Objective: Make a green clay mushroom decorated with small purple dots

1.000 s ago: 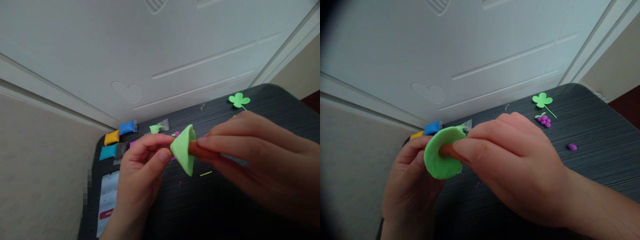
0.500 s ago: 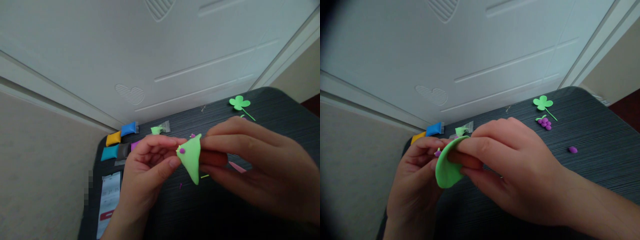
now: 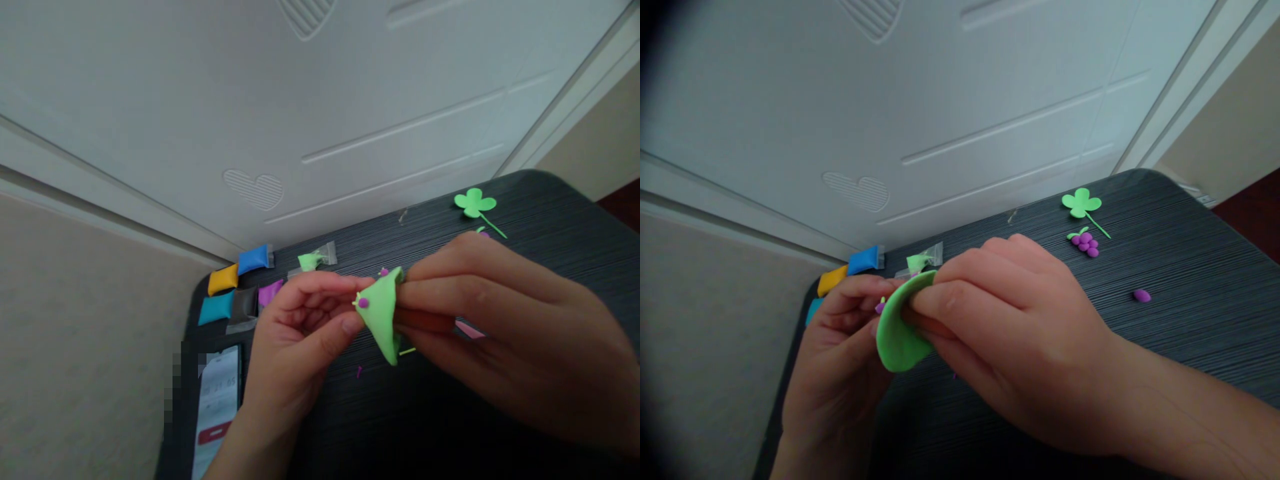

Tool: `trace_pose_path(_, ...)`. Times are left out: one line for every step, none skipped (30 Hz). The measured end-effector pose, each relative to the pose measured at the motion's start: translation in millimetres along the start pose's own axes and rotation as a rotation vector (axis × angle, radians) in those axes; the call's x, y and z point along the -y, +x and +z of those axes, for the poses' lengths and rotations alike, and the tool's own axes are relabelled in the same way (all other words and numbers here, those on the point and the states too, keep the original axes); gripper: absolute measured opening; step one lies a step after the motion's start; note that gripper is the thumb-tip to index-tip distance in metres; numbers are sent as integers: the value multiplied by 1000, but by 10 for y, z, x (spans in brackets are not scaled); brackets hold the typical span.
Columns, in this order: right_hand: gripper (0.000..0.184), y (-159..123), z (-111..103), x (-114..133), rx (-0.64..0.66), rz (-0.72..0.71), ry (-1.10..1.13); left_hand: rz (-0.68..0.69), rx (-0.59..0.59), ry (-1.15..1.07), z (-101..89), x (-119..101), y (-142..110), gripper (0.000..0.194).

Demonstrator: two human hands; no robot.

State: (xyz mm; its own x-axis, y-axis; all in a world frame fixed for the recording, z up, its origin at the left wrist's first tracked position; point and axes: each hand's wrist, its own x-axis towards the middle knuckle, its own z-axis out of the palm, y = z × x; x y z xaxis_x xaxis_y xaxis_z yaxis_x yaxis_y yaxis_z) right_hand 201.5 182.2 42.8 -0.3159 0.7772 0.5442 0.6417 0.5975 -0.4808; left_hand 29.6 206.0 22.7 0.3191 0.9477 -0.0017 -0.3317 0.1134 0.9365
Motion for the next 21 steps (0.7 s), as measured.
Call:
trace_pose_path(13,0,0,-2,0,1,8,3,14,10,-11,3,0,21)
trace_pose_path(15,1,-1,-4,-5,3,18,8,28,20,-26,7,1,21)
trace_pose_path(17,1,-2,-7,-7,9,27,13,39,29,-42,10,2,22)
trace_pose_path(19,1,-4,-10,-16,11,33,22,43,36,-58,12,3,21)
trace_pose_path(21,1,-7,-12,-26,13,40,30,41,40,-73,13,5,21)
trace_pose_path(22,1,-10,-14,-30,16,48,35,39,44,-84,13,7,21)
trace_pose_path(22,0,-14,-14,-29,17,56,39,36,46,-92,12,9,21)
trace_pose_path(22,-1,-18,-15,-28,10,64,41,34,48,-96,10,11,21)
trace_pose_path(21,-3,-22,-15,-22,7,71,41,32,50,-97,7,12,20)
trace_pose_path(20,-5,-25,-16,-19,1,77,42,32,51,-95,5,13,20)
trace_pose_path(19,-7,-27,-17,-18,1,82,42,31,53,-93,3,14,20)
trace_pose_path(18,-9,-28,-20,-15,3,85,45,29,53,-90,2,14,20)
trace_pose_path(17,-10,-28,-24,-11,7,88,49,28,52,-88,1,14,20)
trace_pose_path(18,-11,-27,-28,-10,12,88,55,26,52,-88,1,13,20)
trace_pose_path(19,-12,-26,-33,-13,14,87,63,23,53,-91,0,12,20)
trace_pose_path(21,-11,-26,-36,-22,12,82,72,18,56,-95,0,12,20)
trace_pose_path(22,-11,-25,-38,-34,14,74,83,10,60,-100,-1,12,20)
trace_pose_path(23,-9,-25,-37,-50,13,66,94,1,66,-106,-1,12,20)
trace_pose_path(22,-7,-26,-35,-65,15,58,104,-7,71,-112,-2,13,20)
trace_pose_path(20,-5,-26,-32,-73,19,54,113,-13,77,-116,-3,15,20)
trace_pose_path(19,-3,-26,-29,-77,22,51,119,-16,82,-119,-4,16,20)
